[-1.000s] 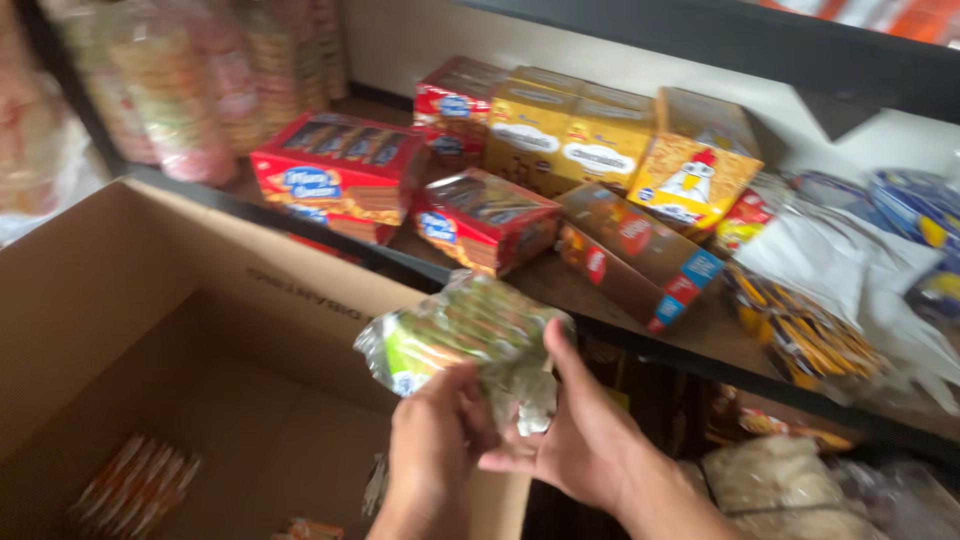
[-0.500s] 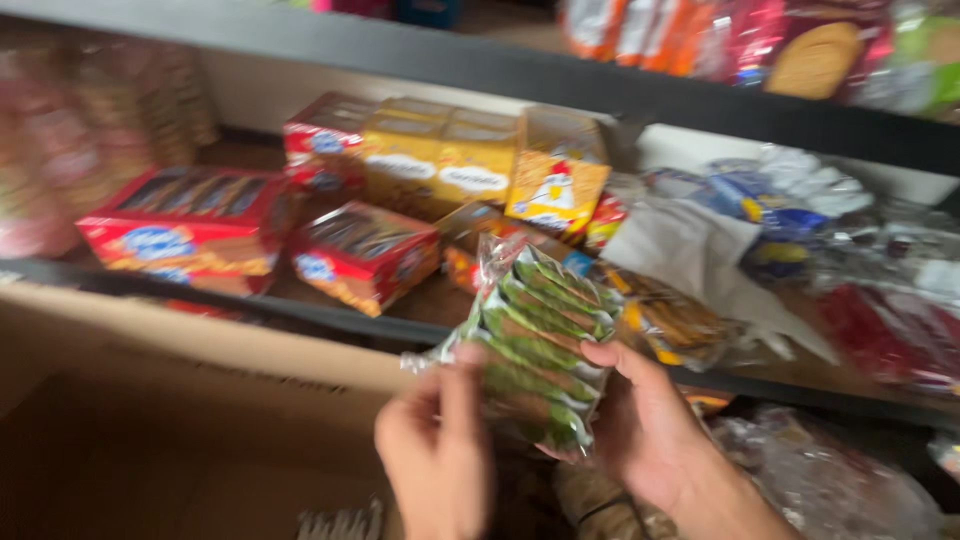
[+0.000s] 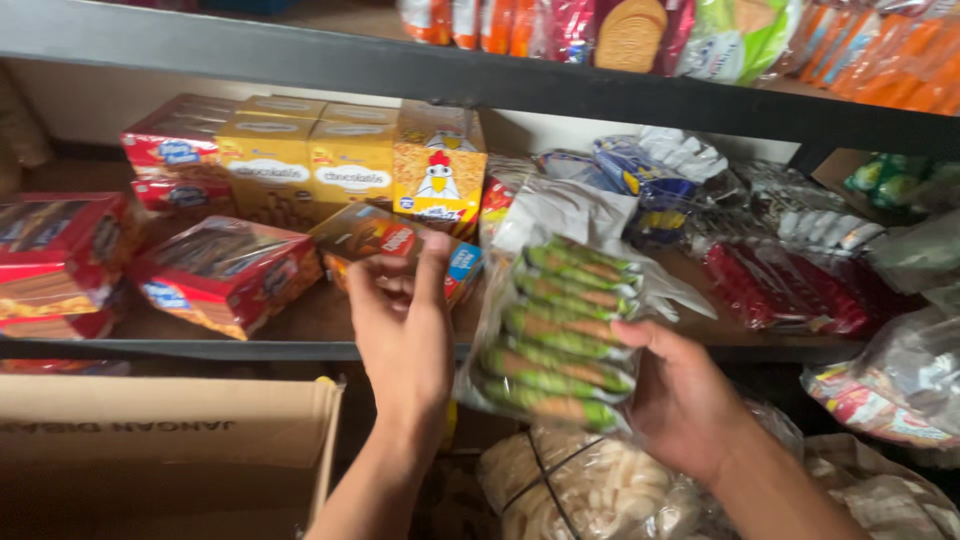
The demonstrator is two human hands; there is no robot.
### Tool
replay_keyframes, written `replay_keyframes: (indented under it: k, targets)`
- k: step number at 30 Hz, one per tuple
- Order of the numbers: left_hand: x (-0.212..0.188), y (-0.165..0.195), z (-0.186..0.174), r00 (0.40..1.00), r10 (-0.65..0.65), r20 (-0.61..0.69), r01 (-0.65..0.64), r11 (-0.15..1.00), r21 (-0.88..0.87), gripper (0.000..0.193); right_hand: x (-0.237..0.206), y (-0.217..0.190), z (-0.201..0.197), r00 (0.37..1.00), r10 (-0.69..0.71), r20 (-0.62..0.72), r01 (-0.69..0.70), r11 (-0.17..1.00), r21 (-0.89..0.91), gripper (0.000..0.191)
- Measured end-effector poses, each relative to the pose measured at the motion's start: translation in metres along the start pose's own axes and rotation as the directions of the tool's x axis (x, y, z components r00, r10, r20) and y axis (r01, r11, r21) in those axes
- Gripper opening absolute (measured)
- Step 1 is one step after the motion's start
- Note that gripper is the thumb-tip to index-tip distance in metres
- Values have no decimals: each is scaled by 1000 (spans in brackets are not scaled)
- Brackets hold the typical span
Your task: The person repeatedly picks packaged snack items from a cardboard box and places them onto metal shelves. They handle multiple snack packages, including orange and green varieties, and arrange them in rows on the shelf.
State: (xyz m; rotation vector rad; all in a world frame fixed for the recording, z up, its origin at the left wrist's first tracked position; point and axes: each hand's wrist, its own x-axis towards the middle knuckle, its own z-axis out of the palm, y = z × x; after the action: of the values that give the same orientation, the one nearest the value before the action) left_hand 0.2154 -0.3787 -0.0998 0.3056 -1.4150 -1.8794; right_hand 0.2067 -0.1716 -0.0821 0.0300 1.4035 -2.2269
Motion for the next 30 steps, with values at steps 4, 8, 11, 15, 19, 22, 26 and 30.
replay_keyframes:
  k: [4, 8, 11, 15, 19, 22, 26, 30]
  targets:
    - [-16, 2, 28, 871, -412, 267, 392, 911, 128, 64, -4, -4, -40, 995, 79, 55, -76, 996, -56, 64]
    - [-32, 10, 50, 536, -632, 560, 743, 668, 42, 61, -3, -15, -76, 984, 114, 139, -100, 990, -102, 65]
    - [-40, 12, 66, 479, -434, 763, 670, 742, 1, 59, -9, -27, -100, 995, 78, 67, -68, 987, -145, 62]
    - [-49, 8, 98, 467, -568, 678, 702, 704, 106, 52, -16, -46, -128, 999, 22, 31, -16, 984, -179, 60]
    - [-68, -9, 133, 580, -566, 586, 681, 731, 32, 53, -19, -70, -173, 999, -21, -29, 10, 945, -327, 56]
    - [-79, -24, 152, 687, -460, 562, 593, 802, -68, 60, -14, -88, -213, 978, -52, -201, -25, 932, -360, 51]
    - [-94, -48, 180, 843, -206, 497, 302, 945, -121, 71, -17, -122, -258, 940, -226, -256, 146, 944, -297, 44]
    - [-113, -67, 200, 862, -162, 481, 200, 979, -29, 70, -26, -158, -273, 842, -367, -395, 274, 922, -273, 40]
